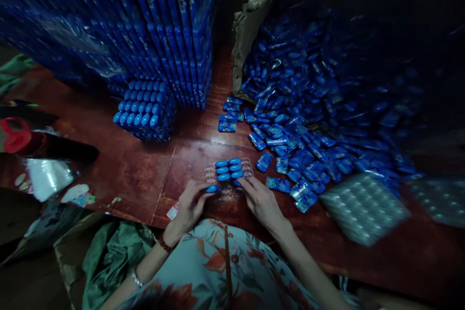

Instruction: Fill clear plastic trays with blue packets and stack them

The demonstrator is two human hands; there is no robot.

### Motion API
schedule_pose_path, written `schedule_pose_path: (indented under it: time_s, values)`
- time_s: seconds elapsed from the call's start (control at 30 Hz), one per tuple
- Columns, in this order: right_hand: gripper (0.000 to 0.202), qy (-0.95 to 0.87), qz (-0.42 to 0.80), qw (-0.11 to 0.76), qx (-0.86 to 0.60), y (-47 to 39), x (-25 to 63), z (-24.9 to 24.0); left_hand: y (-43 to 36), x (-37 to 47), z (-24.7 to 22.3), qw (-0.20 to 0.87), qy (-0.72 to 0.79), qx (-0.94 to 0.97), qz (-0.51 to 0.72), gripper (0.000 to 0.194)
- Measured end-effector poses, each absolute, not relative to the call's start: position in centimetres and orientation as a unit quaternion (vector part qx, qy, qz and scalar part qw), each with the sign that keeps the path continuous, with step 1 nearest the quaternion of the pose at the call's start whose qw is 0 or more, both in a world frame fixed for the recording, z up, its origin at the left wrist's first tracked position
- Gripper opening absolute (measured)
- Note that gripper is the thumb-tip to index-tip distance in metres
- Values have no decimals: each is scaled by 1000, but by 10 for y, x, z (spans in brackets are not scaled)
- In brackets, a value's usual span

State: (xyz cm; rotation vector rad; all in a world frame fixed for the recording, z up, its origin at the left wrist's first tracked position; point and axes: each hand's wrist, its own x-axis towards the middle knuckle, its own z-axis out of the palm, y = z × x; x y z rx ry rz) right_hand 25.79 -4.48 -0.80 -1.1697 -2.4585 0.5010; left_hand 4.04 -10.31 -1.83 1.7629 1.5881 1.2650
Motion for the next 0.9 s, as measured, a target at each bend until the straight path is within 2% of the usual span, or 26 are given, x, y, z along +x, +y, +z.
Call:
schedule_pose_path:
  time_s: [0.13, 0.23, 0.43, 0.7, 0.9]
  values:
    - [33, -867, 207, 184, -414, -45, 259, -3, -92, 45, -31, 184, 489, 764, 378, 29]
    - [32, -862, 229, 187, -411, -49, 263, -5, -86, 38, -35, 139, 448, 823, 319, 34]
    - [31, -879, 189, 157, -408, -57, 260, -4, -84, 31, -40, 125, 391, 841, 352, 42]
    - [35, -885, 146, 84, -434, -59, 248, 4, -87, 33, -38, 75, 393, 877, 265, 30]
    - [37, -886, 98, 48, -450, -60, 235, 4, -67, 31, -19, 95, 375, 906, 169, 28]
